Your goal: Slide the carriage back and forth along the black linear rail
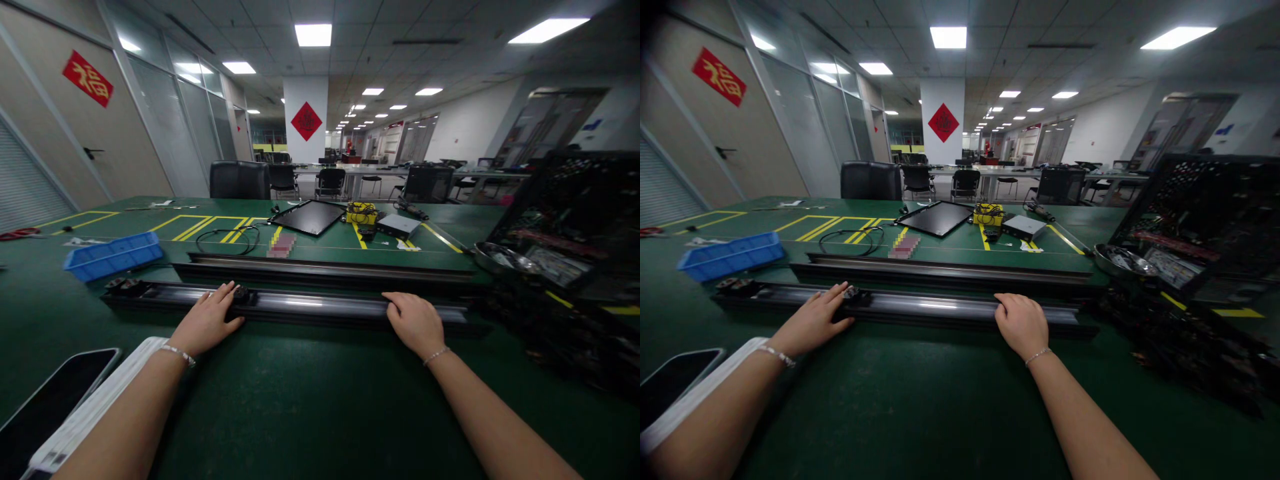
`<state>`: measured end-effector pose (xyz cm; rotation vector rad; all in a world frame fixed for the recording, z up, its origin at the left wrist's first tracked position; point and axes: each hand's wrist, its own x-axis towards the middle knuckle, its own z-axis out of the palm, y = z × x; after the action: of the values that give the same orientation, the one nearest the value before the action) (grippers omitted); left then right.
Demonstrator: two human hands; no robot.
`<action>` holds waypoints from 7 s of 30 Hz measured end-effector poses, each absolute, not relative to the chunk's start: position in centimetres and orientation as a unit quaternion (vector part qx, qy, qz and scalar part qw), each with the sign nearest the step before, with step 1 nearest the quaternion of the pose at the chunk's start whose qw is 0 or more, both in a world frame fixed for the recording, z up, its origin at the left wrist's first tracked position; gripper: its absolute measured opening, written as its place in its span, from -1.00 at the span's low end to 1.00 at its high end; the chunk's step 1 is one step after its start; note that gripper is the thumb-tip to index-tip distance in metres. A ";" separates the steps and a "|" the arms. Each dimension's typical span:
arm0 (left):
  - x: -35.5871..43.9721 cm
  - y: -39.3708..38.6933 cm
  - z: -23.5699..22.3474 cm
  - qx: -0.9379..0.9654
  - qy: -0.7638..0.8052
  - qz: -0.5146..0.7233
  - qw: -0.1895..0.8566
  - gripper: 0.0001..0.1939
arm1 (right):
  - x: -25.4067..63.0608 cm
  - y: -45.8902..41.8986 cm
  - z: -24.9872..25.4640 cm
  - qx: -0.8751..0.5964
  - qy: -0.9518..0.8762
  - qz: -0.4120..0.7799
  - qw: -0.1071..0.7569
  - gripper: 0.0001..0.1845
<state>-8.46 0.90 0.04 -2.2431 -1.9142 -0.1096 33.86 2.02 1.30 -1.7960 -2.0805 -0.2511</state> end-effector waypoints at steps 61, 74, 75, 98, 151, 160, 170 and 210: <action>-7.3 0.6 0.5 -0.750 -0.652 -0.024 0.106 -0.28 | 34.0 2.1 1.2 -0.639 -0.740 -0.090 0.188 -0.60; -7.5 0.6 0.2 -0.749 -0.654 -0.034 0.105 -0.27 | 33.8 1.9 1.4 -0.639 -0.741 -0.087 0.188 -0.59; -7.5 0.7 0.1 -0.750 -0.652 -0.038 0.106 -0.27 | 33.8 1.9 1.4 -0.639 -0.741 -0.088 0.189 -0.59; -7.2 0.6 0.0 -0.753 -0.647 -0.048 0.112 -0.29 | 34.0 2.2 1.0 -0.635 -0.742 -0.092 0.193 -0.60; -6.2 0.7 0.7 -0.773 -0.626 -0.041 0.093 -0.31 | 34.0 2.2 0.9 -0.638 -0.740 -0.093 0.190 -0.60; -6.2 0.7 0.7 -0.775 -0.623 -0.045 0.095 -0.31 | 34.0 2.2 1.0 -0.639 -0.741 -0.088 0.190 -0.59; -5.8 0.6 0.9 -0.774 -0.624 -0.039 0.098 -0.31 | 33.8 2.0 1.4 -0.642 -0.739 -0.084 0.184 -0.59; -5.5 0.6 0.4 -0.770 -0.627 -0.052 0.101 -0.31 | 33.9 2.1 1.1 -0.635 -0.743 -0.094 0.191 -0.60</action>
<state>-5.45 0.57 0.43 -2.2757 -1.8537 -0.1531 33.89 2.13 1.10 -1.7840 -2.0858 -0.2644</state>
